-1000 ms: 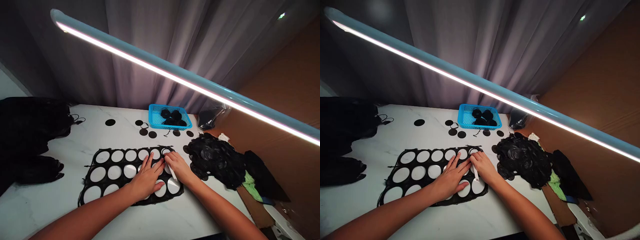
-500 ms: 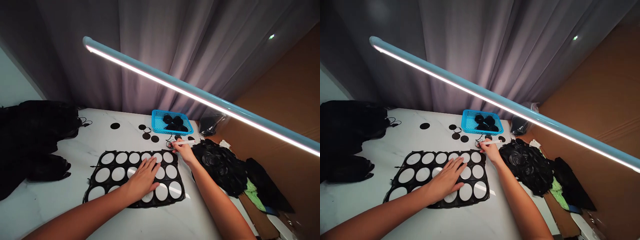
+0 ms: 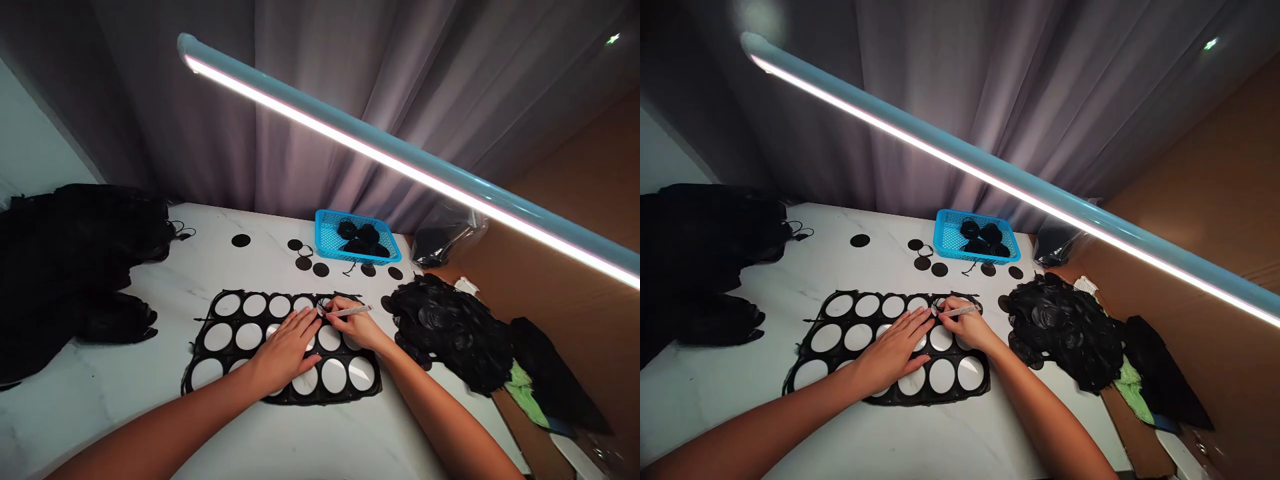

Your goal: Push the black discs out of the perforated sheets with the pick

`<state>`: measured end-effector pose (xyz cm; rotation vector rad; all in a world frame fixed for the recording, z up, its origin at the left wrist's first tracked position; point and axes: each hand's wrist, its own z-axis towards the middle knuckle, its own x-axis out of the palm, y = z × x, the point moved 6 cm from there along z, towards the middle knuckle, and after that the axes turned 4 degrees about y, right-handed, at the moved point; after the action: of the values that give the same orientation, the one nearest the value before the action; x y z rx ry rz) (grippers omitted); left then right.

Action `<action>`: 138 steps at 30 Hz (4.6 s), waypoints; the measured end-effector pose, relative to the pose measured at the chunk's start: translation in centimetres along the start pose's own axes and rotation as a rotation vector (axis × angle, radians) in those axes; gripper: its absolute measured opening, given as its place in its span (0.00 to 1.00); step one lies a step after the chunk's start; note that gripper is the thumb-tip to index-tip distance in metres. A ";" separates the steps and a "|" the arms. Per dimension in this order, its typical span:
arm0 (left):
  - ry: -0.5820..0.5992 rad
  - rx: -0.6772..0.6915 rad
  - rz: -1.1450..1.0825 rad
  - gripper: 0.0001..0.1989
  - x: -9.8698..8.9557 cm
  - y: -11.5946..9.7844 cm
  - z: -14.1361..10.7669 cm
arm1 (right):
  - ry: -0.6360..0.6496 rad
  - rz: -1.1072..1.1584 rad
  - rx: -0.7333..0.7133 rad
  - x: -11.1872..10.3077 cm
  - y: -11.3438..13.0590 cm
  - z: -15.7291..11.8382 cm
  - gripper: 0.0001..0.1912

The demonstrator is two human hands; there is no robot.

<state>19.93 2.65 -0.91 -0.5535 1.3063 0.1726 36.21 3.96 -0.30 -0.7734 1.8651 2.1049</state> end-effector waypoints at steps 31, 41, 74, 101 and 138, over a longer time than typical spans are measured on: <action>0.071 0.075 -0.036 0.25 -1.7 -1.3 -1.3 | -0.282 0.371 0.187 -4.5 -1.6 -2.4 0.14; 0.079 0.082 -0.034 0.29 0.0 -1.9 -3.5 | -0.023 0.131 0.113 2.0 1.6 -5.3 0.13; 0.031 0.084 -0.067 0.29 0.0 -2.3 -3.8 | 0.005 -0.054 0.011 2.1 3.2 -5.7 0.12; 0.048 0.077 -0.066 0.29 0.4 -2.4 -3.8 | -0.152 -0.530 -0.066 4.5 2.9 -6.7 0.09; 0.034 0.051 -0.065 0.29 1.8 -1.4 2.6 | -0.056 0.892 0.293 -3.5 0.9 0.6 0.19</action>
<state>23.31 2.33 -1.84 -0.5569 1.3201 0.0758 38.54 4.94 2.36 0.2556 2.7165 2.1121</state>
